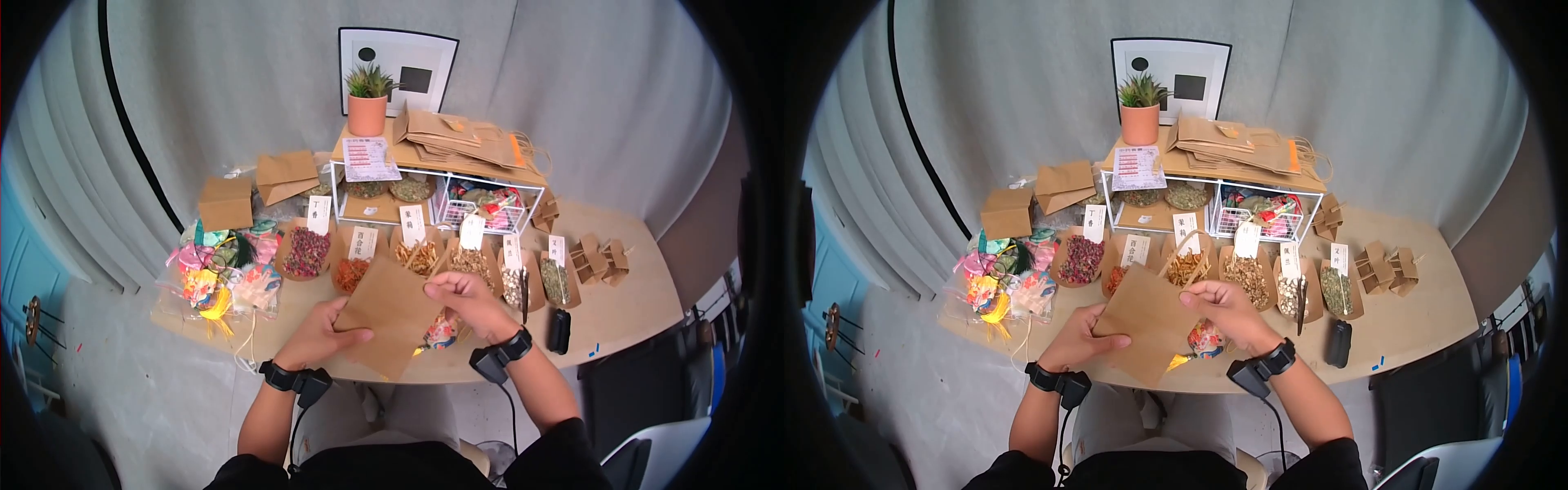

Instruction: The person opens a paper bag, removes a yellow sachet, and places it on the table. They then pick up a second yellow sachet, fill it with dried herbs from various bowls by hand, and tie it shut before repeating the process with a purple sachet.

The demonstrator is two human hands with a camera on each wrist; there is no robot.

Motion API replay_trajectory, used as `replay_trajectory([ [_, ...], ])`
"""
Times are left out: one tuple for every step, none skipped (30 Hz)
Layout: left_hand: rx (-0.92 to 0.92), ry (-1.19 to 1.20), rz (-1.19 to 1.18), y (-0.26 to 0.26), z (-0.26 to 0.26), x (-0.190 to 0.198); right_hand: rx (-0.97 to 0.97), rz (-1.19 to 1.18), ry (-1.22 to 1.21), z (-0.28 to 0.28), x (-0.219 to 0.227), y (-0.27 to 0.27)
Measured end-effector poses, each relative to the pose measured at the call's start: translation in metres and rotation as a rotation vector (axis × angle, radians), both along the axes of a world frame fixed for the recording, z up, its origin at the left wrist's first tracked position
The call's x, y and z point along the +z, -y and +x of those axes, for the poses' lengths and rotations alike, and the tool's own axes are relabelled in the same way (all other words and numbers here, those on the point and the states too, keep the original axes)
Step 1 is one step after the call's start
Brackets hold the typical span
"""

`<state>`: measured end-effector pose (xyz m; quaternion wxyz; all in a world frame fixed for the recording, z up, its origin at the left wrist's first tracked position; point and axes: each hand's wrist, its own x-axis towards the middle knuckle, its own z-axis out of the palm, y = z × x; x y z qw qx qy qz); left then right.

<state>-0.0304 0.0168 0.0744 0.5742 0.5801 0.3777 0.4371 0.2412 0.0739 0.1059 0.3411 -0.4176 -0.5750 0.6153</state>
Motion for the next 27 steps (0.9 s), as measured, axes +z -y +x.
replay_trajectory([
  [0.075, 0.058, -0.021, -0.001, 0.001, 0.000, -0.004, -0.003, -0.005, 0.002, 0.001, -0.006],
  [0.150, 0.116, -0.041, -0.003, 0.001, -0.001, -0.009, -0.004, -0.009, 0.003, 0.003, -0.011],
  [0.241, 0.217, -0.078, -0.006, 0.000, -0.004, -0.014, -0.005, -0.013, 0.003, 0.005, -0.016],
  [0.331, 0.319, -0.115, -0.008, -0.001, -0.010, -0.098, -0.012, -0.027, -0.003, 0.010, -0.018],
  [0.421, 0.420, -0.153, -0.009, -0.002, -0.015, -0.168, 0.018, -0.069, -0.003, 0.013, -0.024],
  [0.459, 0.459, -0.155, -0.008, -0.001, -0.016, -0.236, 0.049, -0.112, -0.001, 0.016, -0.034],
  [0.498, 0.498, -0.157, -0.005, 0.001, -0.018, -0.304, 0.079, -0.155, 0.001, 0.020, -0.046],
  [0.538, 0.536, -0.161, -0.001, 0.002, -0.022, -0.359, 0.130, -0.237, 0.006, 0.029, -0.063],
  [0.570, 0.502, -0.167, 0.002, 0.000, -0.029, -0.414, 0.181, -0.321, 0.014, 0.040, -0.085],
  [0.601, 0.468, -0.173, 0.005, -0.003, -0.041, -0.458, 0.189, -0.383, 0.028, 0.046, -0.112],
  [0.632, 0.431, -0.180, 0.008, -0.005, -0.053, -0.503, 0.196, -0.446, 0.042, 0.050, -0.142],
  [0.651, 0.406, -0.162, 0.011, -0.006, -0.066, -0.596, 0.196, -0.491, 0.049, 0.058, -0.166],
  [0.670, 0.380, -0.140, 0.014, -0.008, -0.079, -0.689, 0.199, -0.536, 0.055, 0.065, -0.190],
  [0.691, 0.355, -0.118, 0.017, -0.010, -0.090, -0.720, 0.214, -0.522, 0.065, 0.068, -0.217],
  [0.687, 0.318, -0.078, 0.020, -0.009, -0.100, -0.750, 0.227, -0.508, 0.072, 0.067, -0.241],
  [0.683, 0.280, -0.038, 0.023, -0.007, -0.108, -0.756, 0.233, -0.479, 0.077, 0.067, -0.263],
  [0.680, 0.242, -0.001, 0.024, -0.005, -0.111, -0.761, 0.236, -0.451, 0.080, 0.065, -0.283],
  [0.681, 0.187, -0.018, 0.025, -0.003, -0.108, -0.767, 0.239, -0.421, 0.080, 0.065, -0.295],
  [0.684, 0.166, 0.000, 0.025, -0.003, -0.108, -0.736, 0.219, -0.381, 0.076, 0.067, -0.301],
  [0.685, 0.147, 0.017, 0.024, -0.003, -0.108, -0.705, 0.200, -0.339, 0.073, 0.068, -0.307],
  [0.686, 0.127, 0.033, 0.023, -0.003, -0.107, -0.674, 0.181, -0.297, 0.071, 0.068, -0.311],
  [0.678, 0.131, 0.031, 0.023, -0.004, -0.106, -0.732, 0.235, -0.146, 0.065, 0.072, -0.306],
  [0.669, 0.135, 0.028, 0.024, -0.004, -0.105, -0.739, 0.269, 0.090, 0.056, 0.085, -0.287],
  [0.659, 0.140, 0.022, 0.026, -0.004, -0.105, -0.740, 0.301, 0.330, 0.047, 0.104, -0.260],
  [0.660, 0.131, 0.033, 0.027, -0.004, -0.105, -0.734, 0.330, 0.572, 0.043, 0.112, -0.246],
  [0.661, 0.124, 0.041, 0.027, -0.004, -0.104, -0.779, 0.509, 0.679, 0.049, 0.101, -0.254],
  [0.660, 0.116, 0.048, 0.027, -0.002, -0.104, -0.818, 0.689, 0.787, 0.062, 0.083, -0.268],
])
